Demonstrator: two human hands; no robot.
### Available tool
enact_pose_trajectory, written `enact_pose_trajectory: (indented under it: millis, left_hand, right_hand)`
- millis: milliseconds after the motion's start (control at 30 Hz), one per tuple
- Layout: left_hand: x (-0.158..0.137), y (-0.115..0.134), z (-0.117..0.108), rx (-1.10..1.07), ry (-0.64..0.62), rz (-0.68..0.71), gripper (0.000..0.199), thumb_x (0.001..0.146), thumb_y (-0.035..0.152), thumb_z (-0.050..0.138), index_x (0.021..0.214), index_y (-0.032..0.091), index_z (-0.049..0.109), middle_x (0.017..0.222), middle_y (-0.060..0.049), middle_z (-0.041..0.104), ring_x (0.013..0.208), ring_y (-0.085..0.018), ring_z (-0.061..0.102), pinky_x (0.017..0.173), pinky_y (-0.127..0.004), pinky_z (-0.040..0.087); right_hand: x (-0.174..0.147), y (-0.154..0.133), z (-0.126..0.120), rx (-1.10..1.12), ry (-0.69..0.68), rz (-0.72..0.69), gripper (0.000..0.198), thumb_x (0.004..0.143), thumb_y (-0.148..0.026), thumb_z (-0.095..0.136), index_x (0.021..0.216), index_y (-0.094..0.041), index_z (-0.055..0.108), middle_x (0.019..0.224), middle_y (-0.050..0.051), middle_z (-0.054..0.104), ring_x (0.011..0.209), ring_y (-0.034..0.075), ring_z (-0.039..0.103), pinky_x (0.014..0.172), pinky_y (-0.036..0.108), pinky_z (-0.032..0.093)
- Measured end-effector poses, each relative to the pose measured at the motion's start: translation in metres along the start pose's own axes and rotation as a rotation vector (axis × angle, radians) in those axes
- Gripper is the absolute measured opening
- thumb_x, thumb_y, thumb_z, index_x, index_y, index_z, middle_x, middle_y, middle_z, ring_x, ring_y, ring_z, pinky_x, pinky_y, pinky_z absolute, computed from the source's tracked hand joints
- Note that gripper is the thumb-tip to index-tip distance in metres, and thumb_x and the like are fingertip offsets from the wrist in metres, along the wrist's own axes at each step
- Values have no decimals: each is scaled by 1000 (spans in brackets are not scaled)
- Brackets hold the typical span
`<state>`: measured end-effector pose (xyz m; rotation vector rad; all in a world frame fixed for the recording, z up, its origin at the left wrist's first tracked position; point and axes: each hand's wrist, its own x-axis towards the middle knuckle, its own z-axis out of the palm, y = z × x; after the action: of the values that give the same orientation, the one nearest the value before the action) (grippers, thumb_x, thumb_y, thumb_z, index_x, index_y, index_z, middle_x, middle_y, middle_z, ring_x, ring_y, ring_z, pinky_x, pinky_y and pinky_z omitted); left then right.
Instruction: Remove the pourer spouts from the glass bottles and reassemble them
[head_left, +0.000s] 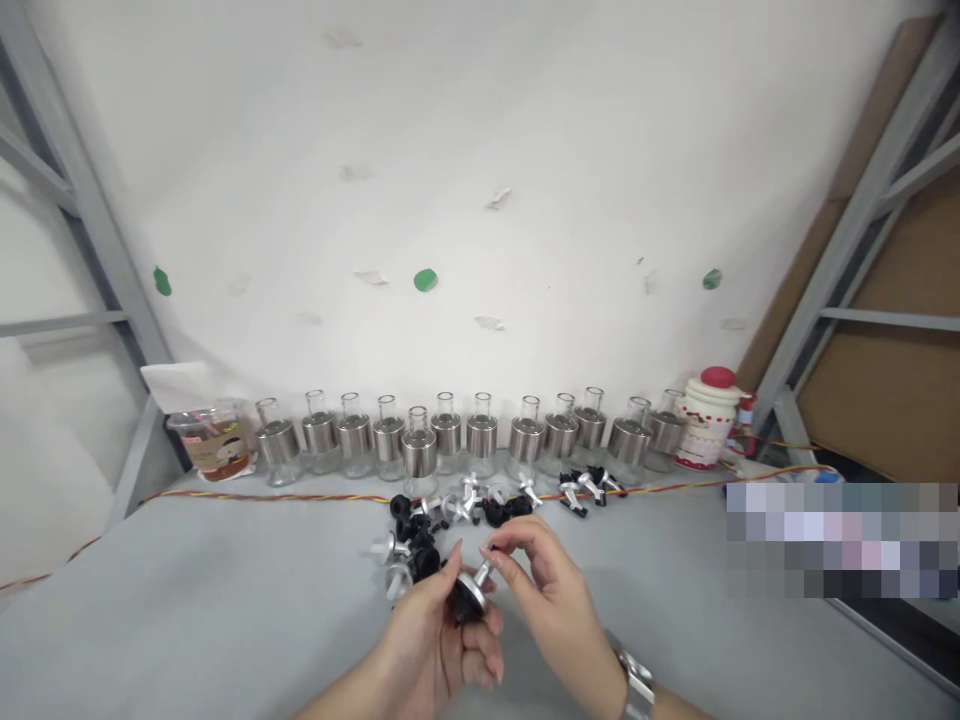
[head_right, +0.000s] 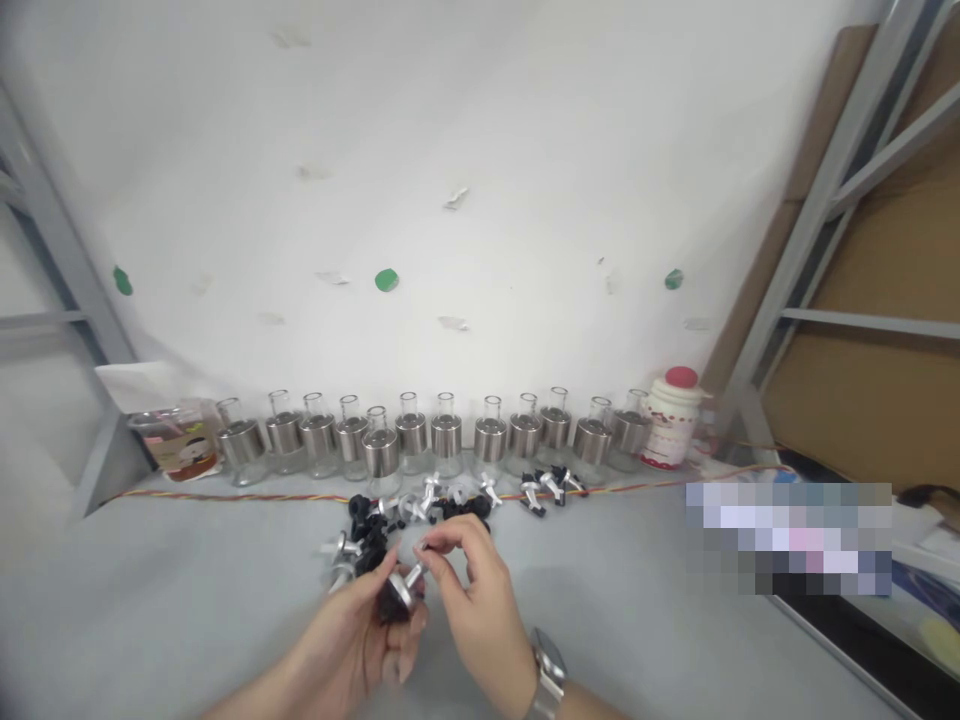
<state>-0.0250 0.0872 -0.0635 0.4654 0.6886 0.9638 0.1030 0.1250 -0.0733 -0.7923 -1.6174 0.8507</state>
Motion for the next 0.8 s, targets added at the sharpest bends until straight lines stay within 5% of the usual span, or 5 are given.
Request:
enact_pose_trajectory:
  millis: [200,433,800]
  left_hand:
    - [2,3,-4,-47,45,-42,35,83,42,43,75,10,56,51,0,57,35,-9,54,35,-17,38]
    - [4,6,-7,-55,-34,-1,42,87,42,31,69,12,54,44,5,46,24,-5,41,31,-16,26]
    - [3,10,-10,-52,-125,-44,41,81,49,42,71,12,54,46,7,41,25,-2,33,32,-17,15]
  right_hand:
    - [-1,1,0,3,-8,10,6,80,-20,54,85,-22,53,82,1,53,81,16,53,73,29,43]
    - [-4,-1,-4,-59,-37,-178,14,81,-14,51,89,-24,54,87,1,55,84,15,52,76,29,42]
    - [-5,-6,-6,-78,-40,-182,13,81,-15,51,89,-23,58,88,4,60,86,18,55,78,33,45]
